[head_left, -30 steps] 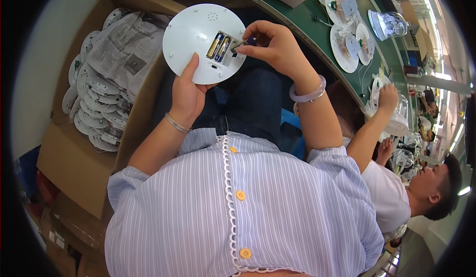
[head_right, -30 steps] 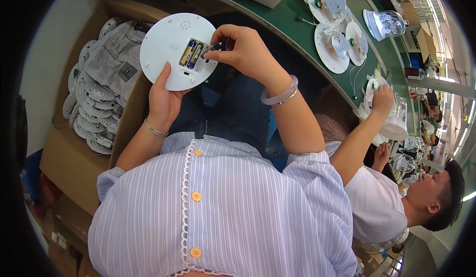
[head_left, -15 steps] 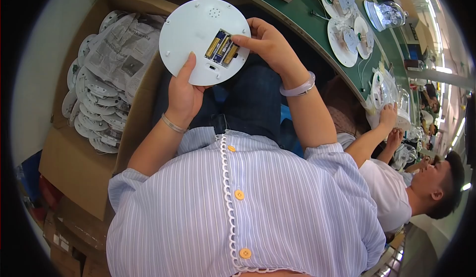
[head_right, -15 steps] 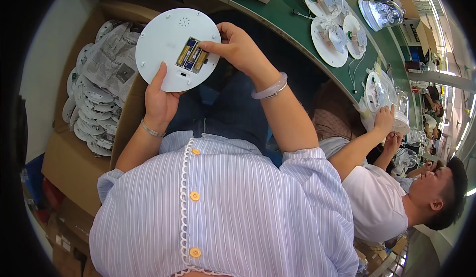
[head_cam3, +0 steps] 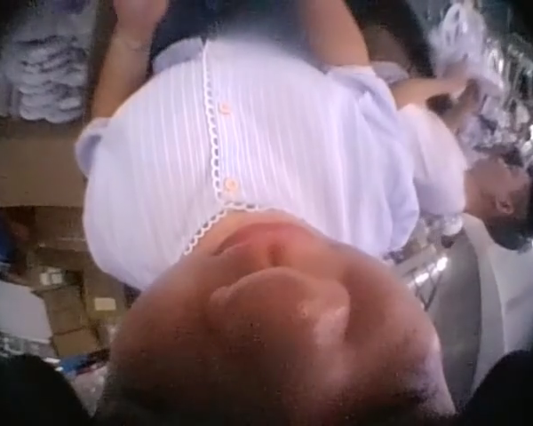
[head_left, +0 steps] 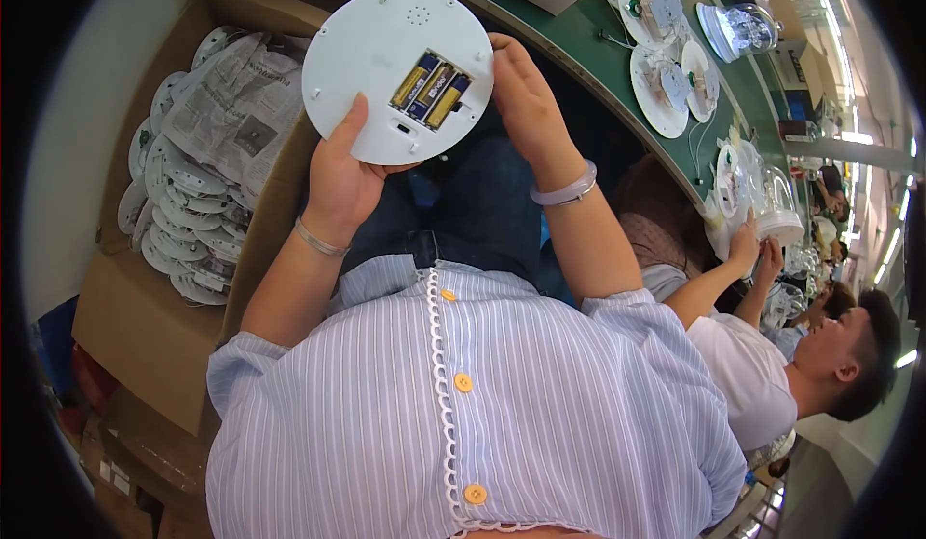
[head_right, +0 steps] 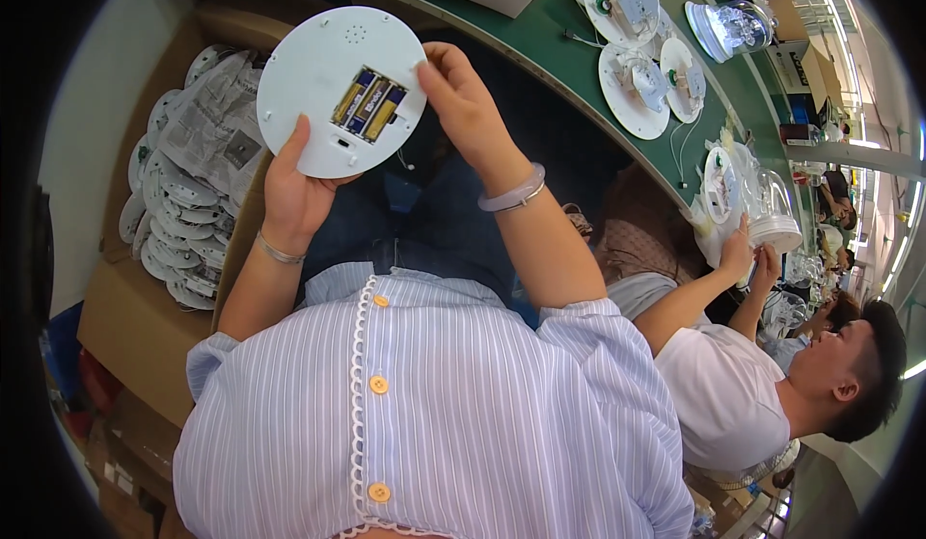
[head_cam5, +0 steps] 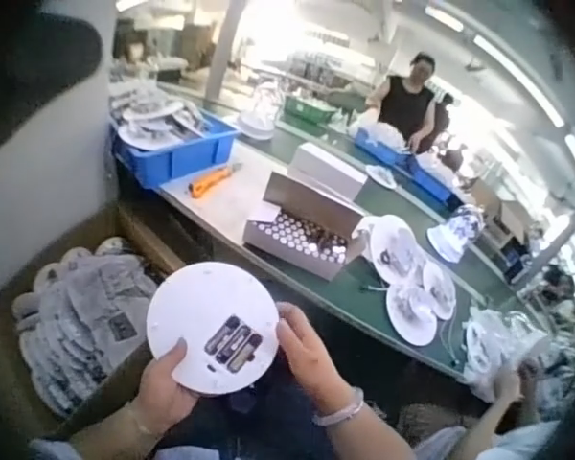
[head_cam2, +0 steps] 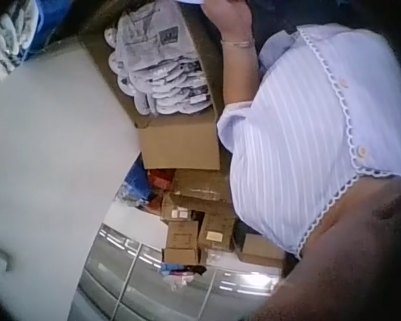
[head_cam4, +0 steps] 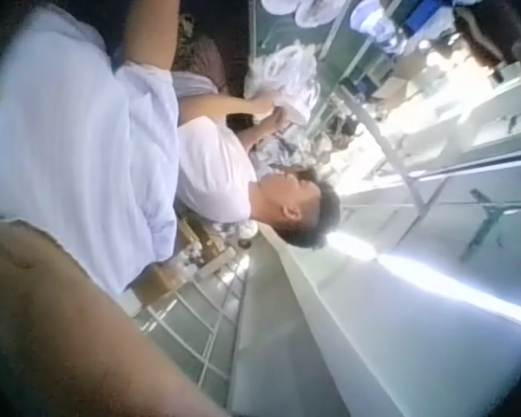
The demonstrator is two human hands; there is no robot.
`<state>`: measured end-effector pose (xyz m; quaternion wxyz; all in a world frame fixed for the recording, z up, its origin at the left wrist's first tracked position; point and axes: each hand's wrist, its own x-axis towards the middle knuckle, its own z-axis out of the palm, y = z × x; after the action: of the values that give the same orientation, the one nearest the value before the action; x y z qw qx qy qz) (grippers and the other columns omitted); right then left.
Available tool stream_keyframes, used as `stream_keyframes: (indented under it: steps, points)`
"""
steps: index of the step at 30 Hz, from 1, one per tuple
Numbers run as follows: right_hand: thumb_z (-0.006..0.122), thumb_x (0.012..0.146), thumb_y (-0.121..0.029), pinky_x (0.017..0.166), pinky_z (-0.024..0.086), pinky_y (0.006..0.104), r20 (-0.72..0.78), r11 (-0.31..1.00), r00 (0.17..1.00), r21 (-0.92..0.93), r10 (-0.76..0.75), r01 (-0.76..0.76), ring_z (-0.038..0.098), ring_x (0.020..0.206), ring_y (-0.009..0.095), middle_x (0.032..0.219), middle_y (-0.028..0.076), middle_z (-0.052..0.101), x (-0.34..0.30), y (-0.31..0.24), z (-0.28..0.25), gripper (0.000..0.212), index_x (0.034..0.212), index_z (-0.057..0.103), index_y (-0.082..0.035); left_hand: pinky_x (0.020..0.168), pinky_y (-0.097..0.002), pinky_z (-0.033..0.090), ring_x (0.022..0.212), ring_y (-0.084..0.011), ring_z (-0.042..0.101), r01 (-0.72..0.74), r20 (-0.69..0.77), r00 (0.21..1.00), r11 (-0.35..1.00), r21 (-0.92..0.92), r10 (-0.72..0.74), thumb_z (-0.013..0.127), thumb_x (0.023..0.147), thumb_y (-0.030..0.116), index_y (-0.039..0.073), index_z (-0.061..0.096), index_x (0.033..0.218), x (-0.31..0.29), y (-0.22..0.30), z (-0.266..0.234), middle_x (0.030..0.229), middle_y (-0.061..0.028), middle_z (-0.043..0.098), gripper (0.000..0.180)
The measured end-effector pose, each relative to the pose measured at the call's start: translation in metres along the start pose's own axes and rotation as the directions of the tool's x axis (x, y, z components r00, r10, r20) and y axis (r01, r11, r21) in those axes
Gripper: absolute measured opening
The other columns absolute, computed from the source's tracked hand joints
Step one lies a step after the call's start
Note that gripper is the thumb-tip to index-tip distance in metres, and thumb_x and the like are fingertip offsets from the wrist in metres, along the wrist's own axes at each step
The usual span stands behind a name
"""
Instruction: Inserting batteries into lighting fixture bases on an assembly line.
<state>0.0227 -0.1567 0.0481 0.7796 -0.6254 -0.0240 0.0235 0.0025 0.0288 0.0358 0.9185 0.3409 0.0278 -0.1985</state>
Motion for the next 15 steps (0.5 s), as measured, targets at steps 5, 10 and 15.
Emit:
stream_keyframes:
  steps: [5, 10, 15]
  points:
    - [0.066, 0.069, -0.034, 0.091, 0.033, 0.0305, 0.415, 0.996, 0.908, 0.042, 0.057, -0.081, 0.036, 0.114, 0.018, 0.121, 0.01, 0.041, -0.012, 0.01, 0.015, 0.077, 0.126, 0.026, -0.001, 0.049, -0.0271, 0.052, 0.081, -0.0192, 0.059, 0.168, 0.194, 0.974, 0.95, -0.264, -0.118, 0.039, 0.086, 0.032, 0.004, 0.037, 0.118, -0.006, 0.018, -0.007, 0.105, -0.0115, 0.053, 0.043]
    - [0.057, 0.079, -0.011, 0.062, 0.042, 0.0188, 0.562, 0.959, 0.798, 0.033, 0.216, -0.282, 0.057, 0.069, 0.009, 0.072, 0.006, 0.06, -0.03, 0.023, 0.017, 0.014, 0.088, 0.055, 0.0, 0.05, -0.0261, 0.048, 0.085, -0.0196, 0.057, 0.039, 0.005, 0.999, 0.936, -0.35, -0.04, 0.041, 0.086, 0.029, 0.003, 0.04, 0.118, -0.012, 0.044, 0.002, 0.109, -0.0102, 0.052, 0.041]
    - [0.048, 0.085, -0.018, 0.058, 0.041, 0.0184, 0.521, 0.927, 0.794, 0.014, 0.313, -0.374, 0.052, 0.061, 0.008, 0.07, 0.003, 0.055, -0.05, 0.02, 0.008, 0.017, 0.081, 0.052, -0.003, 0.048, -0.0266, 0.049, 0.085, -0.0167, 0.057, -0.128, -0.002, 0.991, 0.954, -0.271, 0.133, 0.042, 0.086, 0.029, 0.007, 0.043, 0.114, -0.015, 0.068, -0.034, 0.104, -0.0059, 0.055, 0.035]
